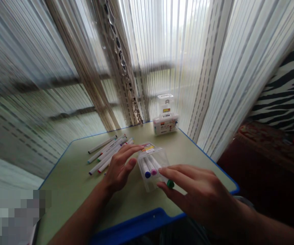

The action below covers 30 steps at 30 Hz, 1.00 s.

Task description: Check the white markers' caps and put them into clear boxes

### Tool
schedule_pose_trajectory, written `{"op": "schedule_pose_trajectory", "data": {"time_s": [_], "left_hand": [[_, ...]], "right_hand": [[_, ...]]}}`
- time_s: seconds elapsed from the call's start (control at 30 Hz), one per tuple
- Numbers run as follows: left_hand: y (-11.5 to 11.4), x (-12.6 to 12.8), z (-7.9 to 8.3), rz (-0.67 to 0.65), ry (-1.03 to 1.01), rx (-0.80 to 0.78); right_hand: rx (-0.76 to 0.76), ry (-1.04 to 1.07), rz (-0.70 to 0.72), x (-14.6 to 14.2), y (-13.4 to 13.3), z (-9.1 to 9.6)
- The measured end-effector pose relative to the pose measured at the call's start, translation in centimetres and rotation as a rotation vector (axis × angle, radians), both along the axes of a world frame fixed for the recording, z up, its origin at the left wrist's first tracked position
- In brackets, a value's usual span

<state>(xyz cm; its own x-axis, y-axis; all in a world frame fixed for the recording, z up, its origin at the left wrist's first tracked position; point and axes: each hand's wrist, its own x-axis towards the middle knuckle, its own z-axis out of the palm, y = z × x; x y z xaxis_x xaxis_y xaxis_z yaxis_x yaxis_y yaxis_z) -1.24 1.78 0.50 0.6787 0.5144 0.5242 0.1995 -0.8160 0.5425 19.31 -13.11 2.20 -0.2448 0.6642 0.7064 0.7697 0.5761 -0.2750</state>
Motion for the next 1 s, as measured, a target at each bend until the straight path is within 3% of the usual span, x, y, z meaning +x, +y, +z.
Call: {"op": "schedule_pose_trajectory", "data": {"time_s": [0.23, 0.6, 1.0], "left_hand": [[-0.2, 0.1, 0.1, -0.009, 0.006, -0.001], [-0.2, 0.3, 0.2, -0.023, -0.02, 0.005], [-0.2, 0.3, 0.2, -0.029, -0.021, 0.016]], "right_hand": [[-0.105, -0.149, 0.003, 0.1, 1.4, 0.1], [-0.091, -0.557, 0.042, 1.1, 3.1, 1.3], [-0.094, -0.779, 0.027, 1.3, 4.1, 1.5]]}}
